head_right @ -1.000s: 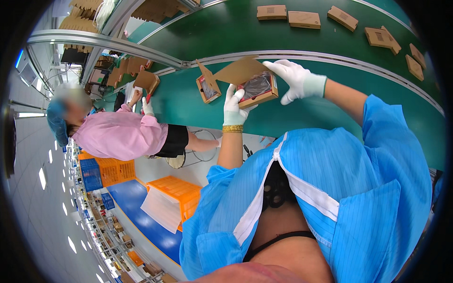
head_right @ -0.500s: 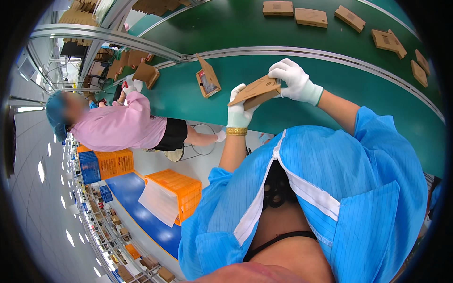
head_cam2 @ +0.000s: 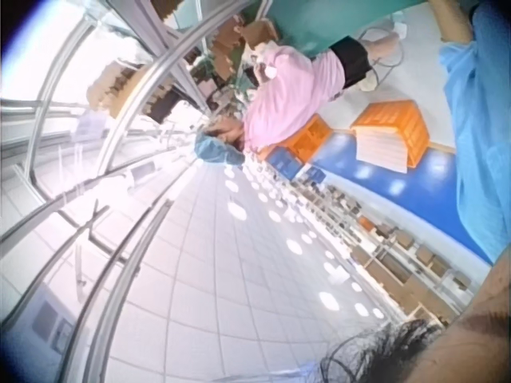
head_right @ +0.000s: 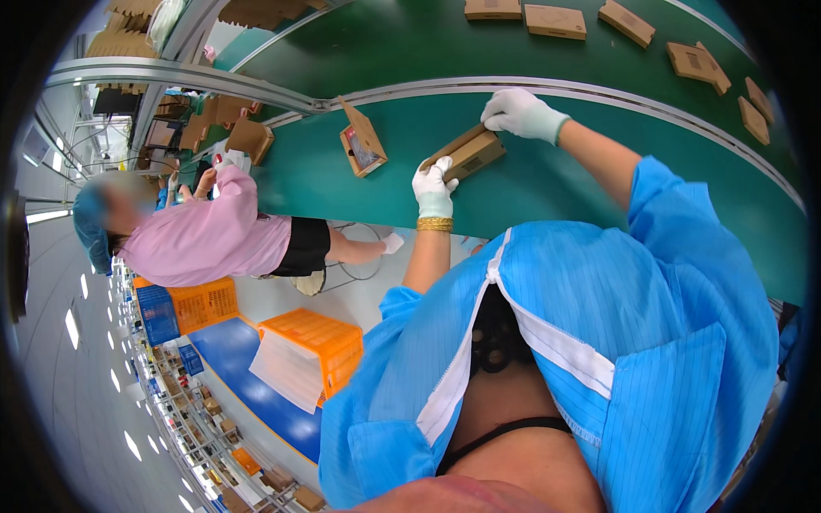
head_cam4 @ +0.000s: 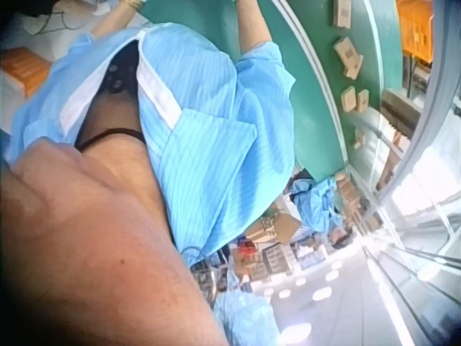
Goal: Packing electronic devices into cardboard boxes on an assembly line.
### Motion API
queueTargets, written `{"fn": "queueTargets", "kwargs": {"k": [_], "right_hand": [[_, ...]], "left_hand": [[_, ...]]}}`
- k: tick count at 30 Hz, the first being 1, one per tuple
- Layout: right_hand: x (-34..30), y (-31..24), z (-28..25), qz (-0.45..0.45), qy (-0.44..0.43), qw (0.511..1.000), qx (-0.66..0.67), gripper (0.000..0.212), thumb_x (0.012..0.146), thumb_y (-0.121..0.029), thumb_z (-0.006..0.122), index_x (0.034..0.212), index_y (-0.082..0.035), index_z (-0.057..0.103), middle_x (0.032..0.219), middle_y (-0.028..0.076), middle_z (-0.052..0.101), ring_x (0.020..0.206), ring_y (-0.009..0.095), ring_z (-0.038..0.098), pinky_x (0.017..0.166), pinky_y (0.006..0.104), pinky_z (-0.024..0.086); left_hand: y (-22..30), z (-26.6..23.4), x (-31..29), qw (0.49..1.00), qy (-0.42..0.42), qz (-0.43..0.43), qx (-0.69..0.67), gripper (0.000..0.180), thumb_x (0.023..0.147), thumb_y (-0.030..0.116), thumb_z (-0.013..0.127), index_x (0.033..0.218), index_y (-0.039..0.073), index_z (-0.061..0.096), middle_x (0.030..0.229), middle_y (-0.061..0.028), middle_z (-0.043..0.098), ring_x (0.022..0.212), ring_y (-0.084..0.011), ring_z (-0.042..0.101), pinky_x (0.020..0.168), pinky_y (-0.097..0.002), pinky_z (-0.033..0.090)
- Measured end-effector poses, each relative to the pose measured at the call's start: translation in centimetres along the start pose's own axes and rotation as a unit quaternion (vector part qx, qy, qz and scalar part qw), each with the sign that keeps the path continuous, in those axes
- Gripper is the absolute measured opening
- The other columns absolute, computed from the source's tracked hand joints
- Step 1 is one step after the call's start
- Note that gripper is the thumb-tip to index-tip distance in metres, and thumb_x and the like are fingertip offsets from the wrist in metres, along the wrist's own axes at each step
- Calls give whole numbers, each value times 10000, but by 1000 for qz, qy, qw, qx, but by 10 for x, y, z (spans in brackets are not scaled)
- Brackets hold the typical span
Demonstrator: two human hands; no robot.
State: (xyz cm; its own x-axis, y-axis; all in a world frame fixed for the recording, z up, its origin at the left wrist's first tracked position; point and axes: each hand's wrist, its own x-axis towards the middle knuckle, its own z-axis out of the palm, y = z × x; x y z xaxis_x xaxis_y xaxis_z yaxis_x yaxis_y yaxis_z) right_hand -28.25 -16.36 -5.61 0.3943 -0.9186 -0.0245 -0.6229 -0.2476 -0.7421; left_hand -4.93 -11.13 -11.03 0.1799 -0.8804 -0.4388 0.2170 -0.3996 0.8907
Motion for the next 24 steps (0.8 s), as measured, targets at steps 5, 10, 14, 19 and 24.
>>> {"fn": "queueTargets", "kwargs": {"k": [5,10,14,19,24], "right_hand": [[25,-37,-14,79,-107,988,-78,156,730,-85,591,820,-42,710,811,136,680,728,285,644,705,372,521],[16,-28,2,86,-72,986,-126,117,768,-66,556,834,-45,650,798,136,657,751,303,643,715,390,518],[-15,-17,29,-15,37,986,-163,118,849,-90,528,945,-68,594,842,150,635,856,334,617,775,434,492],[-15,-14,22,30,7,992,-124,105,840,-95,525,900,-66,606,867,148,638,871,338,613,774,433,488],[6,-24,6,87,-41,992,-76,108,785,-74,566,868,-47,630,796,140,635,791,322,620,743,406,495]], "left_hand": [[1,3,-2,1000,3,-3,17,213,818,148,708,1006,59,661,928,-23,651,746,-104,610,502,-204,487],[3,2,-1,1000,0,-1,9,200,822,128,702,1005,59,661,923,-25,652,744,-98,610,504,-205,485],[3,-2,-1,1000,-16,-1,-26,209,830,143,706,1016,62,658,937,-25,646,719,-91,597,500,-204,472],[30,-25,-11,684,100,502,519,141,756,193,729,870,118,696,901,-45,628,667,-239,588,639,-350,508],[63,-28,9,813,-103,312,481,177,773,124,679,930,51,716,778,-111,688,676,-208,648,680,-306,513]]}}
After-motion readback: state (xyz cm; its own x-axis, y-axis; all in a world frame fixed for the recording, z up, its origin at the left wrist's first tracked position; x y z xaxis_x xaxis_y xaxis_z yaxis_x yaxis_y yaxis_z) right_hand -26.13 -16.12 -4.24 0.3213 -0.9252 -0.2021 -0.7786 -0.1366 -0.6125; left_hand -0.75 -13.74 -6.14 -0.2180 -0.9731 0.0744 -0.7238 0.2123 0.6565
